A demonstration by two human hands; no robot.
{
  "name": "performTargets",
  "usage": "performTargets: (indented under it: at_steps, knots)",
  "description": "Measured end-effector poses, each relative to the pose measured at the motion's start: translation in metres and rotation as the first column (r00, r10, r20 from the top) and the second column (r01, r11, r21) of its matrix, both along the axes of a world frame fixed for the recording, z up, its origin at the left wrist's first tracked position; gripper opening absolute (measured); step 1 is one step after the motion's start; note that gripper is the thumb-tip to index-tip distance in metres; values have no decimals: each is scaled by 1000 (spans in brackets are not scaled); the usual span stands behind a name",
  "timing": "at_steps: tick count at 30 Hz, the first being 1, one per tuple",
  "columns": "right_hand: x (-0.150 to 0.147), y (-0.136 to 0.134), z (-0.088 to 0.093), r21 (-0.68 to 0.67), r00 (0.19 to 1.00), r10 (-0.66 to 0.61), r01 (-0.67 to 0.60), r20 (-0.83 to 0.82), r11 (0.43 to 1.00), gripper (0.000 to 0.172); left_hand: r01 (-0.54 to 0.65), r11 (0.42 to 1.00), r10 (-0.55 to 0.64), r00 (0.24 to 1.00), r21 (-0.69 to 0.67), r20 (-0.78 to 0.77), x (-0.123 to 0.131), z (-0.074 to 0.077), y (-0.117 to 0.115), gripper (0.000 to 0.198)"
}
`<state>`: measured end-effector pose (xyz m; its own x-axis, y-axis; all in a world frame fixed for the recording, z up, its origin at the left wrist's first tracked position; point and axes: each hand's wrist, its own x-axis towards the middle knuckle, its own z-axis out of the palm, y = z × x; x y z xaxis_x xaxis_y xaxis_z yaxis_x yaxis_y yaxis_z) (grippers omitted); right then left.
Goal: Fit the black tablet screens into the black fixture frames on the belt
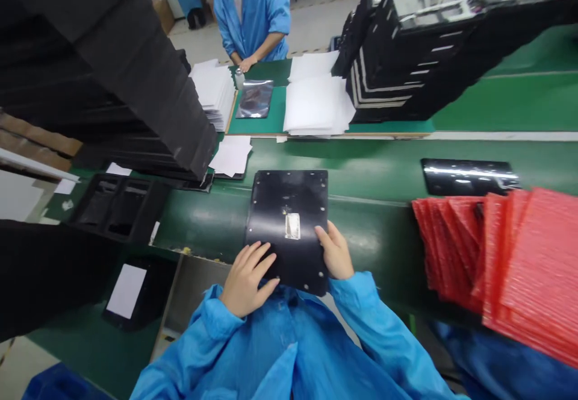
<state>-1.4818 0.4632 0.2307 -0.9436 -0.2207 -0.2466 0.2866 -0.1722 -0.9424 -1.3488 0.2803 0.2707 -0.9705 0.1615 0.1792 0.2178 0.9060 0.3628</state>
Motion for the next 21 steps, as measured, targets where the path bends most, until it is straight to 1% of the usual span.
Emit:
performTargets:
  at_steps: [2,3,4,6,7,8,9,11,13,15,17,18,21]
  knots:
    - [7,13,1,10,999,2,-3,52,1000,56,-14,1000,14,1000,-14,3,6,-3,-2,45]
    - [12,23,2,40,998,-31,29,57,999,54,-37,999,37,999,-16,14,9,-5,-5,49]
    - [15,34,2,79,995,-89,86,35,993,52,-77,997,78,996,-18,39,12,-7,-8,55]
    - [12,54,-1,139,972,-221,230,-74,963,45,-192,981,194,970,-30,147,16,-12,-15,72]
    - [4,59,-5,146,958,-255,273,-131,951,43,-250,967,253,939,-45,231,16,-14,-17,80]
    - [-9,60,-11,141,952,-255,279,-170,950,43,-299,952,303,896,-65,325,15,-16,-19,88]
    - [-27,55,-18,136,954,-229,257,-194,957,46,-337,937,343,843,-91,415,13,-17,-20,92]
    - [-68,34,-33,153,958,-149,190,-246,970,56,-382,912,398,740,-149,543,6,-17,-18,92]
    - [-108,6,-44,179,950,-79,138,-301,974,63,-410,890,441,667,-199,601,-1,-14,-14,87]
    - [-134,-16,-50,202,961,3,55,-277,978,63,-436,873,468,619,-220,631,-7,-10,-11,80]
    - [-145,-26,-51,185,976,50,-10,-212,983,62,-472,854,488,576,-221,656,-11,-6,-10,71]
    - [-146,-28,-51,165,982,46,-15,-185,986,61,-486,846,495,560,-220,664,-12,-4,-11,65]
    - [-142,-28,-47,146,990,-49,68,-131,987,62,-481,845,497,545,-234,675,-16,-2,-14,49]
